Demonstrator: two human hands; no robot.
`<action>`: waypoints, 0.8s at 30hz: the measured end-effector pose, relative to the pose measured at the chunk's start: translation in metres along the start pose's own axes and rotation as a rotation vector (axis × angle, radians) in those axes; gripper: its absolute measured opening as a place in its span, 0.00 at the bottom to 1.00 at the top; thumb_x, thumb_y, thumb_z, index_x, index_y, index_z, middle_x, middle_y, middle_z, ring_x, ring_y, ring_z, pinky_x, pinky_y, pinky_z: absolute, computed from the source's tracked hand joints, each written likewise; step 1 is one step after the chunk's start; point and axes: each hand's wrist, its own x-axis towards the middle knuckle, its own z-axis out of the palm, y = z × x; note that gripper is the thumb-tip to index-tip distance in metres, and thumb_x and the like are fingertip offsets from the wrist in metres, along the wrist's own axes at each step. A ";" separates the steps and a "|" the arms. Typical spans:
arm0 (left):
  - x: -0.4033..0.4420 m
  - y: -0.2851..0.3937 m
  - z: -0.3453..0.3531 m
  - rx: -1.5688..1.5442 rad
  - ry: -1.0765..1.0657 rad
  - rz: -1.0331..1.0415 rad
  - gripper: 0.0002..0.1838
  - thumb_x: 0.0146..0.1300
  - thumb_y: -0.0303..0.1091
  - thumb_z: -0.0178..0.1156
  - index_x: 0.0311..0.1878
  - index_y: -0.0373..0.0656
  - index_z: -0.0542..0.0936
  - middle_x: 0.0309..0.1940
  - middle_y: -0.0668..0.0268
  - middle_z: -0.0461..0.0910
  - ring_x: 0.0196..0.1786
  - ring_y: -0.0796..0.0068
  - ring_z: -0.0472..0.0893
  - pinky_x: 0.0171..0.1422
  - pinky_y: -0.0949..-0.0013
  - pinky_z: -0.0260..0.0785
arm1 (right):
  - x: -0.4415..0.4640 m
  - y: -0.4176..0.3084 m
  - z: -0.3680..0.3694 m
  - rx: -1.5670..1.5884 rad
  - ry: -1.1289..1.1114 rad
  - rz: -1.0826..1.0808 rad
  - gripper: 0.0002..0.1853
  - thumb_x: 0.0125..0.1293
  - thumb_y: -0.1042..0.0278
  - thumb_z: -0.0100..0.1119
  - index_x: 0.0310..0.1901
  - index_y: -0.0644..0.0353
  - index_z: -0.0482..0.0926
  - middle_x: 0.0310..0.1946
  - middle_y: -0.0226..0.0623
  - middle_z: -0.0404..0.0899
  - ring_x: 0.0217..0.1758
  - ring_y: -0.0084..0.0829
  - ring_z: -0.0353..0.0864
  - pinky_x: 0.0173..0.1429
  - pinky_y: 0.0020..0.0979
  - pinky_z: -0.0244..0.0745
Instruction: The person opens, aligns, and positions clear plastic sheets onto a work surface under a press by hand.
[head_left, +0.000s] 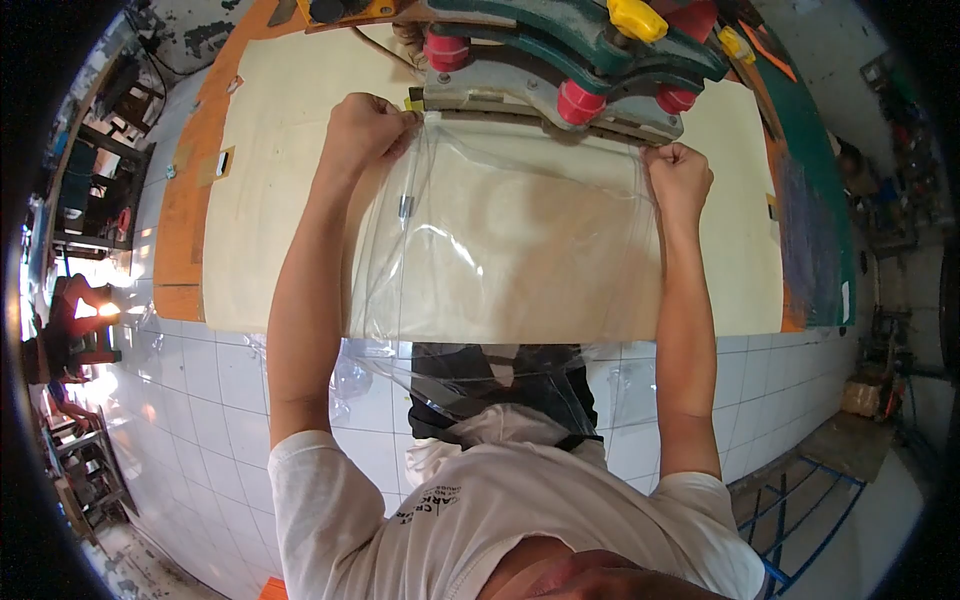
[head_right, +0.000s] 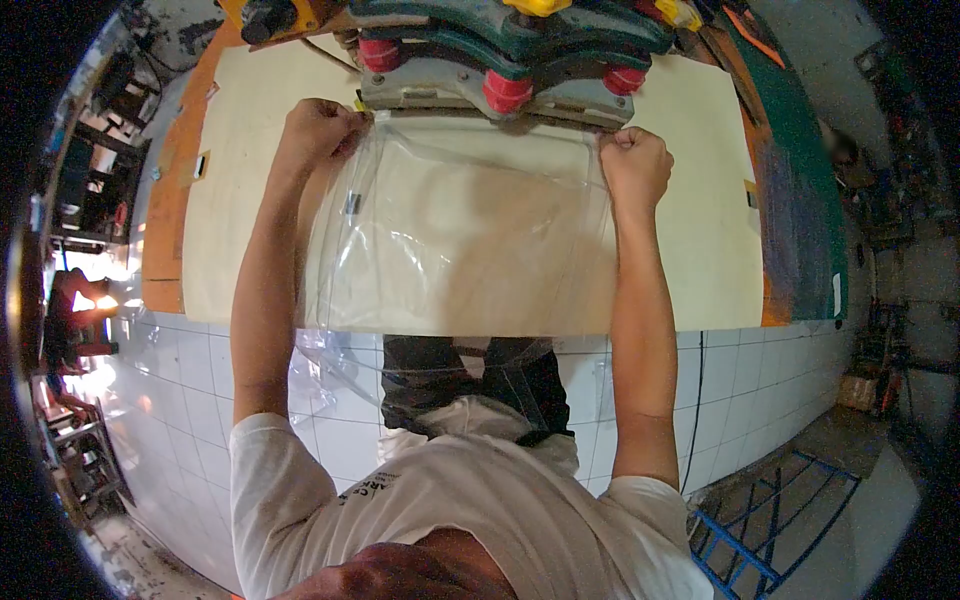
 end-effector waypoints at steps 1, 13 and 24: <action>0.000 0.000 0.000 0.001 0.000 0.000 0.16 0.55 0.37 0.70 0.20 0.36 0.80 0.14 0.66 0.77 0.17 0.79 0.74 0.23 0.71 0.66 | -0.001 -0.001 -0.001 0.001 0.000 0.001 0.11 0.50 0.61 0.69 0.30 0.59 0.87 0.28 0.41 0.86 0.36 0.44 0.86 0.45 0.40 0.78; -0.005 0.004 -0.002 -0.019 -0.006 0.028 0.19 0.55 0.39 0.70 0.17 0.37 0.78 0.13 0.66 0.76 0.17 0.78 0.73 0.24 0.71 0.66 | -0.003 -0.001 -0.001 0.047 0.009 -0.004 0.10 0.50 0.62 0.69 0.29 0.59 0.86 0.26 0.41 0.86 0.34 0.44 0.85 0.43 0.39 0.78; -0.007 0.010 -0.004 -0.005 -0.023 -0.013 0.22 0.57 0.40 0.68 0.13 0.39 0.75 0.11 0.68 0.73 0.16 0.79 0.70 0.24 0.71 0.63 | -0.002 -0.002 0.001 0.015 -0.002 0.037 0.10 0.51 0.59 0.70 0.28 0.56 0.86 0.28 0.39 0.86 0.35 0.42 0.86 0.43 0.40 0.78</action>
